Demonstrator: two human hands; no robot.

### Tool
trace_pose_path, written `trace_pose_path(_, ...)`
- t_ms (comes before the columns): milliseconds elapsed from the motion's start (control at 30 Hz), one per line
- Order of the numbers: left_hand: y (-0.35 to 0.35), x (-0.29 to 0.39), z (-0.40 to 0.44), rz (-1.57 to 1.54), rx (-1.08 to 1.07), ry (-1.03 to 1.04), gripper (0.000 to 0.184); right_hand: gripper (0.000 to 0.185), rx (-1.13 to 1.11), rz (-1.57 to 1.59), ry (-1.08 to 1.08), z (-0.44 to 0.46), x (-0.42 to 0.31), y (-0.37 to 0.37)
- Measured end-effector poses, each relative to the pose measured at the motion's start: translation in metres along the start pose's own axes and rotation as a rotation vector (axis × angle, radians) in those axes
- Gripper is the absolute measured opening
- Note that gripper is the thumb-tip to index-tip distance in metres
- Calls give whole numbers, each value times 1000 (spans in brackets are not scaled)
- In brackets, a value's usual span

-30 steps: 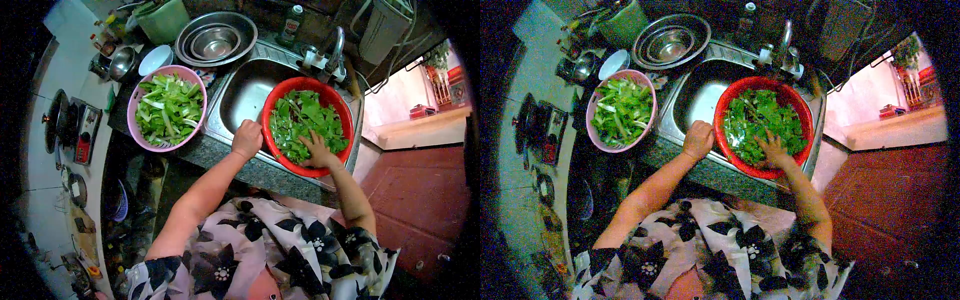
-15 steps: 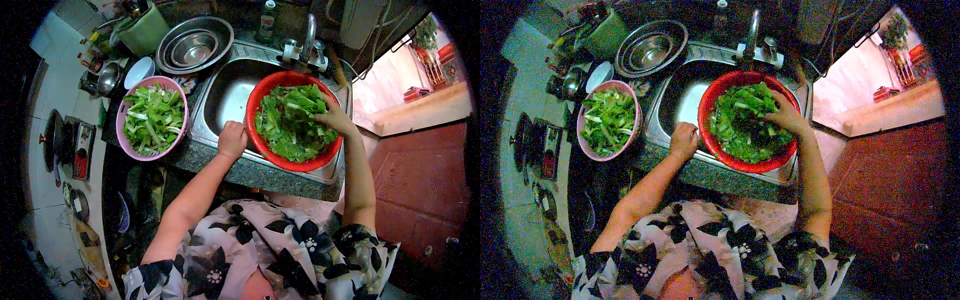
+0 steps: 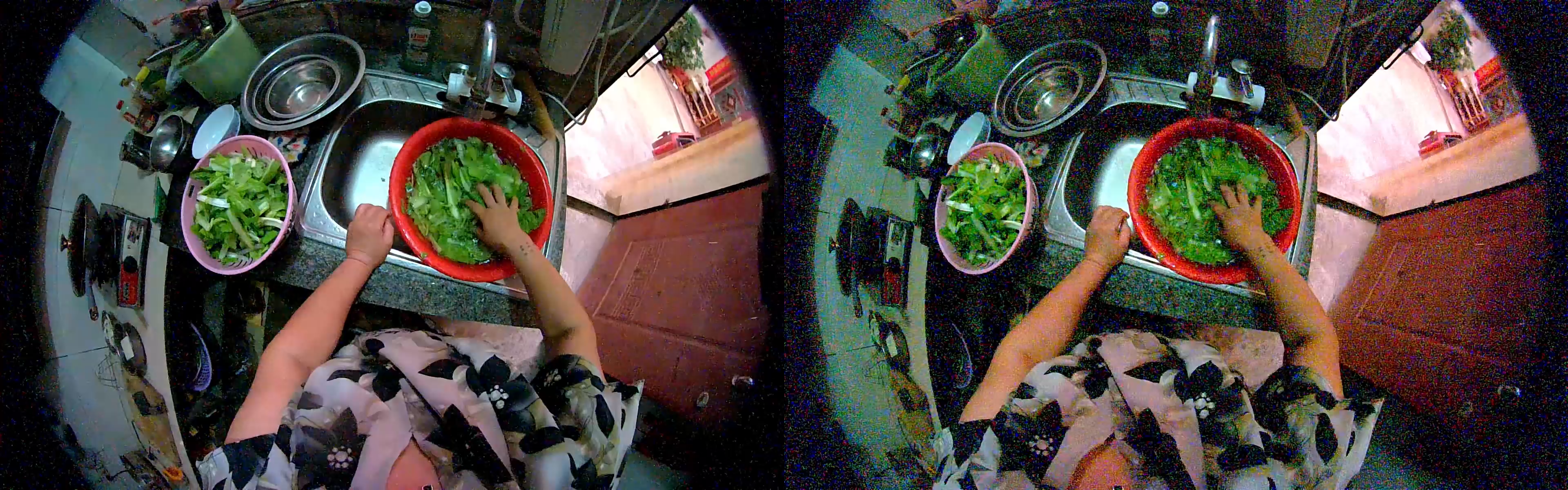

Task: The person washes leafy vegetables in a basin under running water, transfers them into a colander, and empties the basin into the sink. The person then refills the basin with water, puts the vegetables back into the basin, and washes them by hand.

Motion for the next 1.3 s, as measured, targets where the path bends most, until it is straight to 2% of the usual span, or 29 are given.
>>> trace_pose_path(100,1,-1,0,11,-16,6,11,60,-259,135,-215,-11,-21,13)
trace_pose_path(133,2,-2,0,10,-20,6,11,58,-275,219,-292,-16,-23,9)
trace_pose_path(233,2,0,1,9,-44,-19,11,56,-67,-29,-101,-14,16,8)
trace_pose_path(267,1,0,2,14,-48,-33,11,50,-86,-22,-77,-17,20,16)
trace_pose_path(367,0,0,1,0,-8,12,11,47,-424,75,-103,-22,14,22)
trace_pose_path(400,0,1,1,1,-1,29,11,44,-441,88,-71,-22,2,-10)
trace_pose_path(500,1,0,1,-4,-20,-17,11,35,-214,368,11,1,4,-44)
trace_pose_path(533,1,0,1,-1,-23,-9,10,27,57,411,-100,12,3,-46)
trace_pose_path(633,-2,3,3,-3,-12,17,9,26,113,516,97,50,-2,-26)
trace_pose_path(733,-4,5,3,-21,4,14,10,26,64,352,260,64,-20,-7)
trace_pose_path(833,-2,0,1,-13,-14,-22,12,29,137,658,225,79,-7,34)
trace_pose_path(900,1,-2,0,-3,-8,-35,12,34,131,926,328,69,12,43)
trace_pose_path(967,-1,2,-1,-11,3,-23,11,32,85,932,301,71,23,59)
trace_pose_path(1067,-5,4,4,-14,-12,-39,11,40,58,356,278,66,-1,35)
trace_pose_path(1100,-4,3,2,-14,-18,-43,11,50,88,179,277,64,-14,33)
trace_pose_path(1167,-2,2,2,-1,-22,-38,11,46,58,162,192,65,-30,22)
trace_pose_path(1300,-2,0,0,30,9,-21,10,32,-23,829,220,67,-3,28)
Point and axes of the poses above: each hand's wrist, its own z-axis towards the middle knuckle, its own y-axis out of the palm, x = y × z, the point moved 6 cm from there along z, towards the middle knuckle, and after that the axes turned 6 degrees about x, right-handed, at the moved point
